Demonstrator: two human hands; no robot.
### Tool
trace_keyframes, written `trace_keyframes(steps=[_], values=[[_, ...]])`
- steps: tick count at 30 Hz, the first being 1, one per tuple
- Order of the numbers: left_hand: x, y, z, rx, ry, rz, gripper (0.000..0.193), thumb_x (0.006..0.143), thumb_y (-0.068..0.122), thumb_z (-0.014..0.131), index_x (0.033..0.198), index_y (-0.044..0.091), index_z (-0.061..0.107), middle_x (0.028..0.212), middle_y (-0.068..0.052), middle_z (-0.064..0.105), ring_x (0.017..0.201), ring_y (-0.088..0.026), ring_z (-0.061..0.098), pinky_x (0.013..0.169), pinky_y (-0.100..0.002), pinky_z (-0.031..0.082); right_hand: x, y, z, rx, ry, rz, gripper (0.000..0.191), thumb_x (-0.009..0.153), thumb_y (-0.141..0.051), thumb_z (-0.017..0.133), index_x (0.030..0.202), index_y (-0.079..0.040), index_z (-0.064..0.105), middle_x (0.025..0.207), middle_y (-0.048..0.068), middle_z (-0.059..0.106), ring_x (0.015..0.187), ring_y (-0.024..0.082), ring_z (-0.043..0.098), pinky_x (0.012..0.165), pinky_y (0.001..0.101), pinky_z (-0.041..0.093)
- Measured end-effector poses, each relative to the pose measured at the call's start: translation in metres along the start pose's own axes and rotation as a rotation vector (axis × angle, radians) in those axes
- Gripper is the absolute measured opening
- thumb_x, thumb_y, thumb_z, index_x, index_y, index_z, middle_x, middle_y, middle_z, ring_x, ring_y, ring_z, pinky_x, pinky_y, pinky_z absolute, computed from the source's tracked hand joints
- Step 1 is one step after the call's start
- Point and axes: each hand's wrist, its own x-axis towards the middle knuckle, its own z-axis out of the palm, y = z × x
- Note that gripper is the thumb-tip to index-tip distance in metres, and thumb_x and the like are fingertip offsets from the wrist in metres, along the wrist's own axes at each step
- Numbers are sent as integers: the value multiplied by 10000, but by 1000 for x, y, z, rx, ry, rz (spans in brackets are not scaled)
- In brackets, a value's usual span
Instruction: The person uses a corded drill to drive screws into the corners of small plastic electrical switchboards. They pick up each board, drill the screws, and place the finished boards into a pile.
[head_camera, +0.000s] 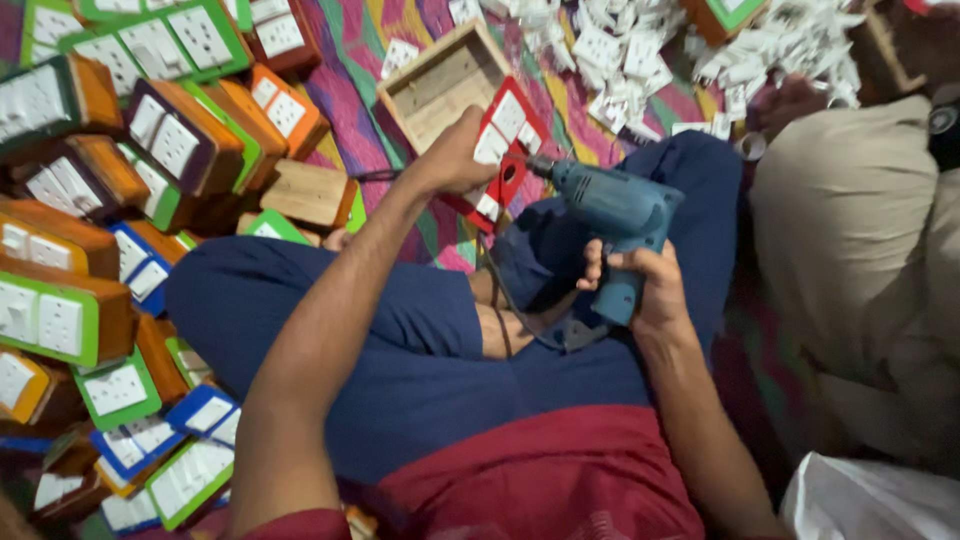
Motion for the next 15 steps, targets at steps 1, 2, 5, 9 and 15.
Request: trace_keyframes(steps=[1,2,5,9,15], values=[[3,-6,1,-52,-3,60,607,742,233,823,1182,-6,480,1057,-227,664,1030,-330,676,861,-398,543,0,1,0,4,-4,3,528,760,-40,571,1262,115,532,887,188,646,691,241,665,679,458,648],[7,-11,1,-99,-3,128,637,710,213,818,1199,0,470,1049,-221,647,1025,-317,663,869,-391,549,1,1,0,6,-12,-3,534,758,-49,579,1269,99,535,875,181,644,681,239,664,678,464,649],[13,-20,3,-53,47,126,667,636,188,868,1190,28,535,1059,-166,656,1017,-274,647,887,-381,534,6,-1,2,-11,-50,30,485,774,-56,610,1229,100,548,830,173,650,629,258,674,684,512,655],[11,-16,5,-168,14,8,618,651,186,825,1180,32,546,1000,-125,680,944,-240,678,827,-363,565,12,2,2,-19,47,125,400,761,-47,611,1143,61,570,801,157,662,656,269,729,679,512,646],[3,6,0,-65,-11,0,599,684,212,821,1149,7,504,983,-164,678,944,-268,681,811,-384,555,14,11,-12,-47,-2,36,284,829,-99,693,1033,55,570,761,132,618,563,201,642,655,504,655]])
